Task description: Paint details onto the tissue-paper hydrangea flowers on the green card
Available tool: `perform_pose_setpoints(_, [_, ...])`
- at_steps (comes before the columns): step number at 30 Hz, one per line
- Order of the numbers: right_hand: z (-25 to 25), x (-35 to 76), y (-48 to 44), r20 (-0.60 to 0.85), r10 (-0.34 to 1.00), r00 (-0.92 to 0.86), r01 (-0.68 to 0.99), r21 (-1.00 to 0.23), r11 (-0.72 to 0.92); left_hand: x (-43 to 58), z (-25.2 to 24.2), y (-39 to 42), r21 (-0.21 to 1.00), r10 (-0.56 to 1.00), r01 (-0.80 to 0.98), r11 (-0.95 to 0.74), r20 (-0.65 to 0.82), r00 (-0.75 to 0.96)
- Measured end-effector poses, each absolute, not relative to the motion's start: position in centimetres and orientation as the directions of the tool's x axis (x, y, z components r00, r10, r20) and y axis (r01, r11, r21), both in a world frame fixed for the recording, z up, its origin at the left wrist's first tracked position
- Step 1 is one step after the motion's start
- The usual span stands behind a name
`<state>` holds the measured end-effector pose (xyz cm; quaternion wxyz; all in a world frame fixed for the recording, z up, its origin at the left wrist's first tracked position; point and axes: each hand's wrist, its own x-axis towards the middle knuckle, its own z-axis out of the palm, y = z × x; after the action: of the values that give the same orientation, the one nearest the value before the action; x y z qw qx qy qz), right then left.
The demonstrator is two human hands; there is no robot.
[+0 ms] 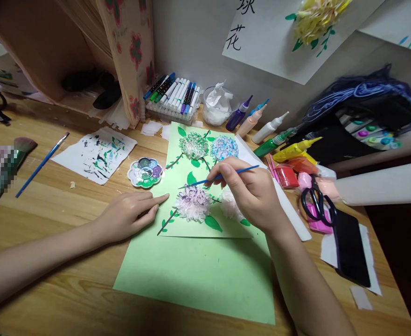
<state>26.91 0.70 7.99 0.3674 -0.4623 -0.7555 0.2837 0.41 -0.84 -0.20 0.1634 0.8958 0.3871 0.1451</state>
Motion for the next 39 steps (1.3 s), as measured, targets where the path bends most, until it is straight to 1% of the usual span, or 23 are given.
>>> perform_pose_setpoints(2, [7.9, 26.8, 0.7, 0.302, 0.903, -0.304, 0.481, -0.769, 0.420, 0.4, -0.2, -0.8, 0.405, 0.741, 0.646, -0.647, 0.136, 0.657])
perform_pose_setpoints(4, [7.8, 26.4, 0.6, 0.284, 0.894, -0.347, 0.487, -0.760, 0.431, 0.4, -0.2, -0.8, 0.407, 0.740, 0.645, -0.647, 0.133, 0.659])
perform_pose_setpoints(10, [6.7, 24.5, 0.2, 0.213, 0.829, -0.516, 0.560, -0.649, 0.515, 0.4, -0.3, -0.9, 0.408, 0.745, 0.650, -0.641, 0.127, 0.655])
perform_pose_setpoints(16, [5.9, 23.7, 0.1, 0.179, 0.809, -0.560, 0.591, -0.598, 0.542, 0.4, -0.2, -1.0, 0.405, 0.744, 0.651, -0.642, 0.125, 0.657])
perform_pose_setpoints(23, [5.9, 23.7, 0.2, 0.170, 0.833, -0.526, 0.595, -0.626, 0.504, 0.4, -0.1, -1.0, 0.402, 0.747, 0.654, -0.641, 0.134, 0.651])
perform_pose_setpoints(27, [5.8, 23.7, 0.3, 0.125, 0.841, -0.527, 0.603, -0.642, 0.473, 0.4, -0.2, -1.0, 0.401, 0.744, 0.650, -0.646, 0.138, 0.654])
perform_pose_setpoints(32, [5.7, 23.7, 0.3, 0.147, 0.851, -0.505, 0.589, -0.661, 0.464, 0.4, -0.3, -1.0, 0.403, 0.745, 0.652, -0.642, 0.126, 0.655])
perform_pose_setpoints(39, [5.6, 23.2, 0.2, 0.115, 0.841, -0.528, 0.576, -0.680, 0.455, 0.4, -0.3, -1.0, 0.401, 0.742, 0.648, -0.647, 0.138, 0.656])
